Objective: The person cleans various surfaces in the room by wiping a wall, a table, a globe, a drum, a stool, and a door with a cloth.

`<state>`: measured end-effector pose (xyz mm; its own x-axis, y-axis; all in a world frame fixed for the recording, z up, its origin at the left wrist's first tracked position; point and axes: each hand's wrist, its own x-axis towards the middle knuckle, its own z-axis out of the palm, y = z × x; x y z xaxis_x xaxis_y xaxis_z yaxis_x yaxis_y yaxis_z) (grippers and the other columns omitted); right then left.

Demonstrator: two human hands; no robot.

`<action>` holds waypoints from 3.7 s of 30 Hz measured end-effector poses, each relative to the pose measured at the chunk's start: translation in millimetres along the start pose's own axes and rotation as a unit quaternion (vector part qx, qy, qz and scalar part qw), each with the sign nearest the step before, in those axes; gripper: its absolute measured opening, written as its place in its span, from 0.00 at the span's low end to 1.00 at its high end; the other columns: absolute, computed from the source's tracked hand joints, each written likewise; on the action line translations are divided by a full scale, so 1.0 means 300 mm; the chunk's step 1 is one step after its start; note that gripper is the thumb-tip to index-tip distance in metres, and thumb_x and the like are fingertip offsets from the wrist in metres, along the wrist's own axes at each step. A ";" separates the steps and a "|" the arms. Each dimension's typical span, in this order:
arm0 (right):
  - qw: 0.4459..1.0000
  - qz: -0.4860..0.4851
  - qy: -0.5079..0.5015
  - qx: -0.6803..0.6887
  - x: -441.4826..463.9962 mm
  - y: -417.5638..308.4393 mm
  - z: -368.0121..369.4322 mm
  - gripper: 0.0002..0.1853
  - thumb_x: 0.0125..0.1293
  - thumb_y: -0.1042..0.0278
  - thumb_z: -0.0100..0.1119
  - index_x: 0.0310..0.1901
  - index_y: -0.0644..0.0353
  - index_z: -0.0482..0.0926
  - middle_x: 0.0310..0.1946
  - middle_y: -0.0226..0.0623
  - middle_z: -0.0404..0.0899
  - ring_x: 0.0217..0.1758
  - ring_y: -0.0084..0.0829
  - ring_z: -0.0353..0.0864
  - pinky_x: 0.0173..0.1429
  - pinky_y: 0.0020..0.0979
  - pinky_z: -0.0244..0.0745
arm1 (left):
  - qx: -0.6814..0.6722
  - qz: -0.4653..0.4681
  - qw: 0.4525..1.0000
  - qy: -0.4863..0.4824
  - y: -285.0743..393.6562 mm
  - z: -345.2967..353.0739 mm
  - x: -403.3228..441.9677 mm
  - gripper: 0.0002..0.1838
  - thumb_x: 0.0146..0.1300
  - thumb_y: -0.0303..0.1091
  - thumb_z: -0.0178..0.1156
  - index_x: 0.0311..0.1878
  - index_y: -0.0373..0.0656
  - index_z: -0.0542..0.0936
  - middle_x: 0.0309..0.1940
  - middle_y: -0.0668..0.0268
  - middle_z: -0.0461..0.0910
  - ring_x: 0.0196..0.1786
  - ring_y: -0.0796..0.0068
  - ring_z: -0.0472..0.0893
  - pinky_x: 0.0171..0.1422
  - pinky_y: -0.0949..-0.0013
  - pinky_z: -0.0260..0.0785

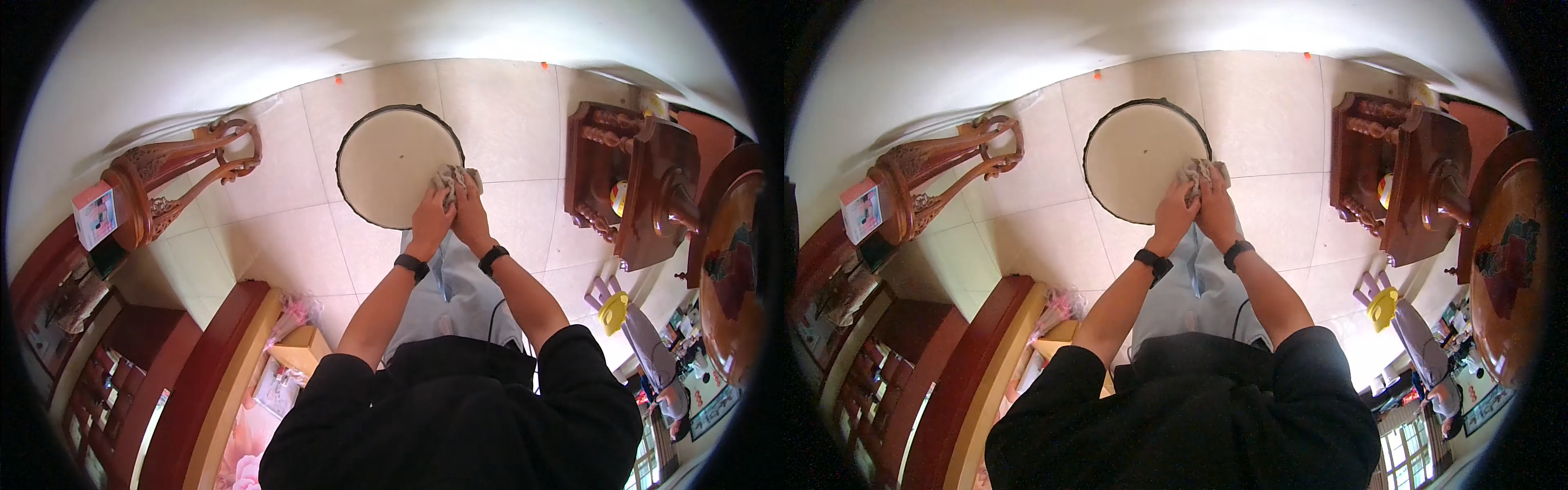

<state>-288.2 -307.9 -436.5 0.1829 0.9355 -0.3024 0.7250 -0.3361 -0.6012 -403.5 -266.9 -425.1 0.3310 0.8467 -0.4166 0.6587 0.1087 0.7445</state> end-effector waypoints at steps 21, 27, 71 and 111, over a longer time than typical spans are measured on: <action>0.985 -0.131 -0.101 -0.053 0.026 -0.205 0.160 0.25 0.62 0.67 0.56 0.62 0.61 0.72 0.76 0.45 0.51 0.79 0.47 0.50 0.75 0.51 0.56 | 0.040 -0.128 0.986 0.101 -0.202 -0.163 -0.121 0.20 0.62 0.37 0.62 0.55 0.38 0.79 0.48 0.52 0.81 0.48 0.51 0.82 0.52 0.58 0.75; 0.955 -0.260 -0.136 0.033 0.035 -0.256 0.279 0.23 0.61 0.66 0.58 0.60 0.58 0.75 0.73 0.42 0.60 0.79 0.42 0.52 0.74 0.47 0.57 | 0.056 -0.216 0.960 0.171 -0.298 -0.220 -0.209 0.17 0.65 0.39 0.64 0.49 0.35 0.81 0.41 0.48 0.85 0.44 0.53 0.85 0.49 0.59 0.76; 0.946 -0.211 -0.247 0.015 -0.350 -1.023 0.620 0.28 0.58 0.54 0.66 0.60 0.52 0.75 0.66 0.56 0.63 0.69 0.57 0.64 0.71 0.48 0.65 | -0.076 -0.129 0.987 0.059 -0.765 -0.942 -0.703 0.14 0.57 0.38 0.64 0.42 0.39 0.83 0.34 0.56 0.86 0.39 0.60 0.86 0.45 0.61 0.77; 0.768 -0.506 0.390 -0.056 1.014 -2.328 -0.300 0.10 0.56 0.64 0.65 0.41 0.49 0.81 0.66 0.31 0.70 0.68 0.38 0.69 0.66 0.53 0.64 | 0.072 0.373 0.827 0.414 0.208 -2.464 0.428 0.18 0.52 0.33 0.67 0.44 0.41 0.72 0.37 0.53 0.79 0.37 0.50 0.82 0.37 0.52 0.75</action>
<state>-679.2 221.2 -42.0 -0.2009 0.5078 0.8377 0.8024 0.5758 -0.1567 -819.4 233.6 -46.2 0.1462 0.7229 0.6753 0.5730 -0.6184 0.5378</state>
